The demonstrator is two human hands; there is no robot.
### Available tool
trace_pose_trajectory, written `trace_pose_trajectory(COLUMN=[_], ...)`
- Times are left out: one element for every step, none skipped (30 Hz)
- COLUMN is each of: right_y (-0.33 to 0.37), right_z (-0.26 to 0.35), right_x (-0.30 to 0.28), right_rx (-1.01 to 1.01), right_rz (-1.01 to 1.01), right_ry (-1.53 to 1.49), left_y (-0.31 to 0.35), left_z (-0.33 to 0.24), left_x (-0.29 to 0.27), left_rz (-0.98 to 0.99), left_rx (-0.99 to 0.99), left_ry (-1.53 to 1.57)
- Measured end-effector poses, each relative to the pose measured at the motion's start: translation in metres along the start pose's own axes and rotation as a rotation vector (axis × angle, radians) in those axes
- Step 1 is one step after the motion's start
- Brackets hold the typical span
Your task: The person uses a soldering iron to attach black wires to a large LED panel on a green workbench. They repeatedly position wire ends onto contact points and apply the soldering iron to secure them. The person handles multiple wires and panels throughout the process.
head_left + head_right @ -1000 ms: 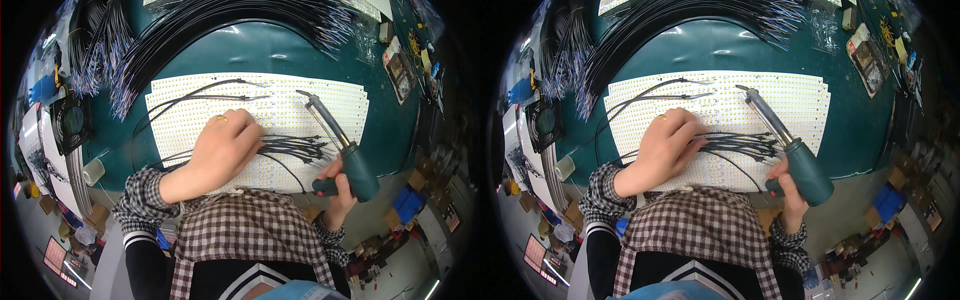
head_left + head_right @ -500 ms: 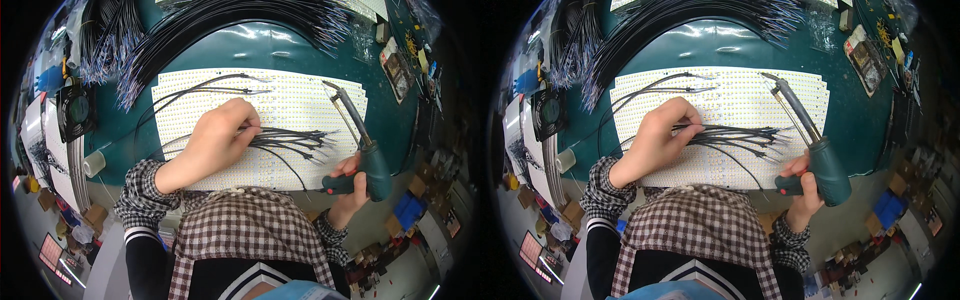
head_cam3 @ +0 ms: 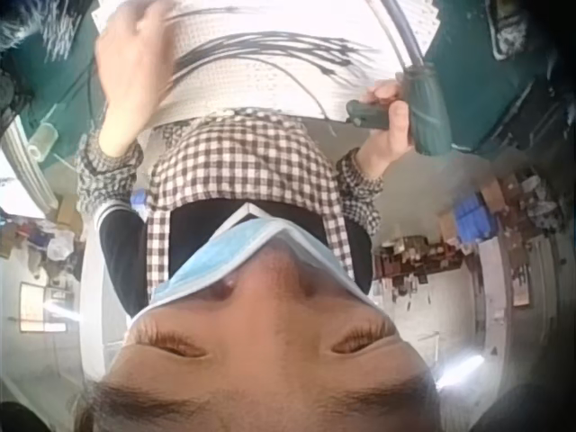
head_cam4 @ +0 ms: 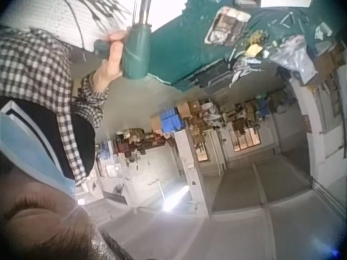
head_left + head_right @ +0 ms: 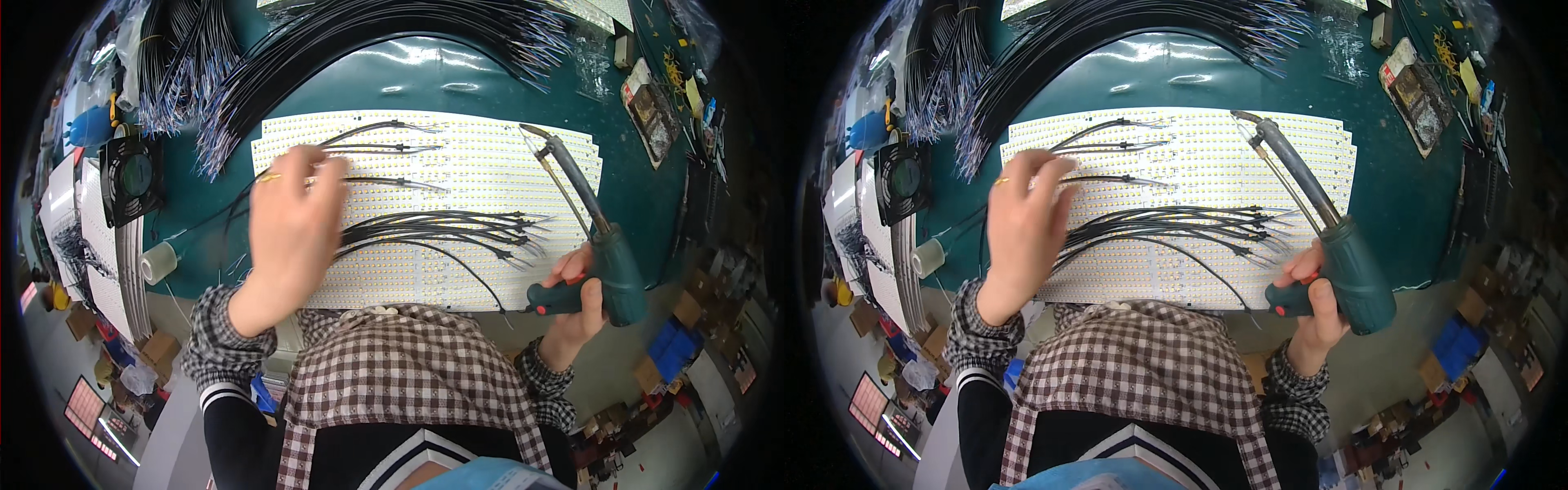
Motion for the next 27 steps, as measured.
trace_pose_trajectory(right_y=[0.001, 0.002, 0.001, 0.001, 0.006, 0.008, 0.008, 0.009, 0.01, 0.011, 0.01, 0.008, 0.007, 0.006, 0.006, 0.006, 0.007, 0.008, 0.009, 0.01, 0.011, 0.012, 0.014, 0.015, 0.016, 0.018, 0.02], right_z=[-0.002, -0.004, -0.003, -0.001, 0.0, 0.0, -0.002, -0.003, -0.005, -0.008, -0.01, -0.011, -0.01, -0.009, -0.009, -0.01, -0.01, -0.01, -0.01, -0.009, -0.009, -0.009, -0.009, -0.009, -0.009, -0.009, -0.009], right_x=[0.001, 0.001, 0.001, 0.002, 0.003, 0.004, 0.002, 0.0, -0.001, 0.0, 0.0, 0.001, 0.001, 0.002, 0.002, 0.002, 0.002, 0.002, 0.002, 0.003, 0.004, 0.005, 0.007, 0.009, 0.012, 0.014, 0.015], right_rx=[-0.002, -0.009, -0.016, -0.018, -0.014, -0.01, 0.011, 0.037, 0.063, 0.054, 0.041, 0.028, 0.031, 0.034, 0.037, 0.043, 0.05, 0.057, 0.067, 0.075, 0.083, 0.102, 0.125, 0.148, 0.167, 0.183, 0.199], right_rz=[0.002, 0.0, 0.001, 0.013, 0.016, 0.02, 0.028, 0.035, 0.043, 0.038, 0.037, 0.036, 0.055, 0.074, 0.092, 0.085, 0.079, 0.073, 0.083, 0.091, 0.099, 0.072, 0.047, 0.022, 0.01, -0.006, -0.022], right_ry=[-0.009, -0.016, -0.023, -0.025, -0.027, -0.029, -0.025, -0.023, -0.022, -0.034, -0.041, -0.047, -0.047, -0.046, -0.045, -0.044, -0.042, -0.041, -0.028, -0.014, 0.0, 0.016, 0.031, 0.045, 0.054, 0.063, 0.071], left_y=[-0.006, -0.018, -0.03, -0.036, -0.04, -0.04, -0.04, -0.038, -0.037, -0.036, -0.037, -0.037, -0.037, -0.037, -0.036, -0.035, -0.034, -0.035, -0.037, -0.04, -0.042, -0.044, -0.044, -0.044, -0.045, -0.045, -0.047], left_z=[-0.011, -0.019, -0.024, -0.023, -0.021, -0.019, -0.017, -0.015, -0.015, -0.015, -0.016, -0.015, -0.015, -0.015, -0.016, -0.018, -0.02, -0.02, -0.018, -0.016, -0.014, -0.013, -0.012, -0.012, -0.011, -0.012, -0.012], left_x=[0.0, 0.008, 0.016, 0.022, 0.028, 0.027, 0.025, 0.024, 0.027, 0.031, 0.034, 0.033, 0.032, 0.032, 0.031, 0.029, 0.028, 0.031, 0.036, 0.04, 0.042, 0.045, 0.046, 0.046, 0.046, 0.046, 0.046], left_rz=[-0.067, -0.013, 0.035, 0.093, 0.159, 0.172, 0.184, 0.202, 0.222, 0.242, 0.254, 0.228, 0.202, 0.175, 0.144, 0.113, 0.083, 0.066, 0.05, 0.033, 0.026, 0.019, 0.016, 0.008, 0.0, -0.007, -0.001], left_rx=[0.081, 0.196, 0.265, 0.267, 0.275, 0.289, 0.302, 0.312, 0.317, 0.321, 0.327, 0.324, 0.322, 0.321, 0.28, 0.239, 0.197, 0.188, 0.179, 0.174, 0.168, 0.162, 0.152, 0.15, 0.148, 0.151, 0.151], left_ry=[0.034, 0.125, 0.188, 0.24, 0.294, 0.322, 0.349, 0.376, 0.348, 0.319, 0.292, 0.318, 0.345, 0.371, 0.388, 0.406, 0.425, 0.399, 0.372, 0.346, 0.381, 0.416, 0.452, 0.494, 0.536, 0.576, 0.572])
Point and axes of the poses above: each hand's wrist, its own y-axis away from the middle knuckle, its own x-axis out of the palm, z = x × y, the point moved 3 cm from there along -y, towards the middle knuckle, and after that the axes turned 12 degrees about z, right-handed, at the moved point
